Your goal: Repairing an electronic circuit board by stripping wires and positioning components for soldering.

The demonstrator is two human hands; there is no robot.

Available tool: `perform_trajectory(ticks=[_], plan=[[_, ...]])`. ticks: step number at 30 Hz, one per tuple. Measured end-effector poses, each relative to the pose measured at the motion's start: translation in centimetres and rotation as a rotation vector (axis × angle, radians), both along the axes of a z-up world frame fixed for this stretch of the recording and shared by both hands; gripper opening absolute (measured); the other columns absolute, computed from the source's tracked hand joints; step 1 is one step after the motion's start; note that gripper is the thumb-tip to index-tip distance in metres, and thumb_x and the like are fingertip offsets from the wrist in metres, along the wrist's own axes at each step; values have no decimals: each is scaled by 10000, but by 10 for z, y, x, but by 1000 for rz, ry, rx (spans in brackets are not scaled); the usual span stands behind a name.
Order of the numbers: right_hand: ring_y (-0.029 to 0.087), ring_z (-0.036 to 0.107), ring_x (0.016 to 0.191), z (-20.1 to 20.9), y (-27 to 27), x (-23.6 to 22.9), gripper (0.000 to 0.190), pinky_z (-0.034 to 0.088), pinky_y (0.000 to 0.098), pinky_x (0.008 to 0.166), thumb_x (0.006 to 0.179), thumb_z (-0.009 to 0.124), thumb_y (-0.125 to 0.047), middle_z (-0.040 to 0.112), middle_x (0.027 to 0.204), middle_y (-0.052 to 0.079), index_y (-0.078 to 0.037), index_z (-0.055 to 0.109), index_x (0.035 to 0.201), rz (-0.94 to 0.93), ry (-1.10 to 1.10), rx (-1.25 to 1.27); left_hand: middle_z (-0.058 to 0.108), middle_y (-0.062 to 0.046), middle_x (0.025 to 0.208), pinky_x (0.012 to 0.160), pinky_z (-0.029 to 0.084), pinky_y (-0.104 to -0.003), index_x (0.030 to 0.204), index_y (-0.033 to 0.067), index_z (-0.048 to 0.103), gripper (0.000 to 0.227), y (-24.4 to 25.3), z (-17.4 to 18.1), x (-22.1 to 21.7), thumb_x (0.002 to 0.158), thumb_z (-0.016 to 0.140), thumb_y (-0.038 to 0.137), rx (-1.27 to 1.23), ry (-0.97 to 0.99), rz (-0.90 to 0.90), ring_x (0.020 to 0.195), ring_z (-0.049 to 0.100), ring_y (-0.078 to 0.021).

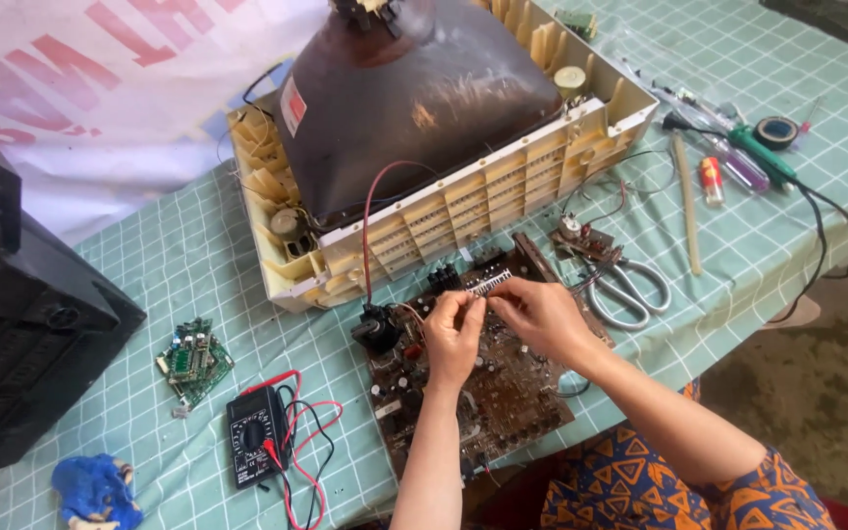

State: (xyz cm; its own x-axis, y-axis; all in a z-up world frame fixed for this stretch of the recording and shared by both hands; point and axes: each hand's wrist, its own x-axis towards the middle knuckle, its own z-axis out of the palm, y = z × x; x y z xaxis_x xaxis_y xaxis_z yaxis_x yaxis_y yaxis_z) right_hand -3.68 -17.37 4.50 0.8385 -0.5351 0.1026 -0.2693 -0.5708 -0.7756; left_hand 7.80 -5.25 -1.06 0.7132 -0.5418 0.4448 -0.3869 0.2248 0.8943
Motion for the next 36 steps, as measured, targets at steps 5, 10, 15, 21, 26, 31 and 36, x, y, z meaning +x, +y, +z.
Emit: perform_trajectory(ticks=[5,10,15,21,26,31,36], plan=[[240,751,696,-15,-2,2,125,591,356,654,899,738,-150,798,797,107,-119,812,994,-56,-219,112,660,-68,641,498,474,-265,854,52,724,128,2,4,-5,948,717,139,37,-30,-11,563,592,-124],[160,706,684,-33,-17,-10,116,572,339,644,890,733,-117,789,759,101,-115,822,964,-65,-326,132,711,-125,676,527,531,-310,901,54,747,63,4,8,-5,916,732,113,59,-51,16,611,670,-165],[172,723,815,-71,-90,-59,122,568,320,793,995,742,-149,765,862,37,-190,808,1088,-425,-468,-116,747,-130,738,586,591,-329,915,46,760,52,2,4,-4,900,761,95,59,-70,132,675,738,-216],[323,742,905,-92,-122,-101,304,591,454,811,915,800,-215,760,958,154,-104,738,1191,-472,-103,-235,759,-150,775,585,583,-345,999,28,767,107,2,10,-7,916,743,92,48,-68,115,685,731,-223],[237,734,831,-66,-71,-66,226,582,361,798,894,789,-94,769,893,34,-182,787,1102,-334,-378,-414,771,-152,809,597,591,-350,971,24,777,86,2,11,-7,909,751,77,33,-113,137,715,757,-253],[194,742,732,-21,-7,-19,128,603,305,739,886,750,-119,782,828,60,-165,814,987,-76,-444,-258,776,-141,793,594,588,-328,956,20,779,79,2,13,-7,925,735,77,-4,-83,106,704,752,-210],[270,771,744,-23,5,11,144,604,377,660,899,733,-124,791,830,101,-103,808,1019,-14,-453,-49,780,-139,793,583,585,-326,932,25,774,66,2,11,-6,904,759,83,-26,-99,82,722,763,-207]])
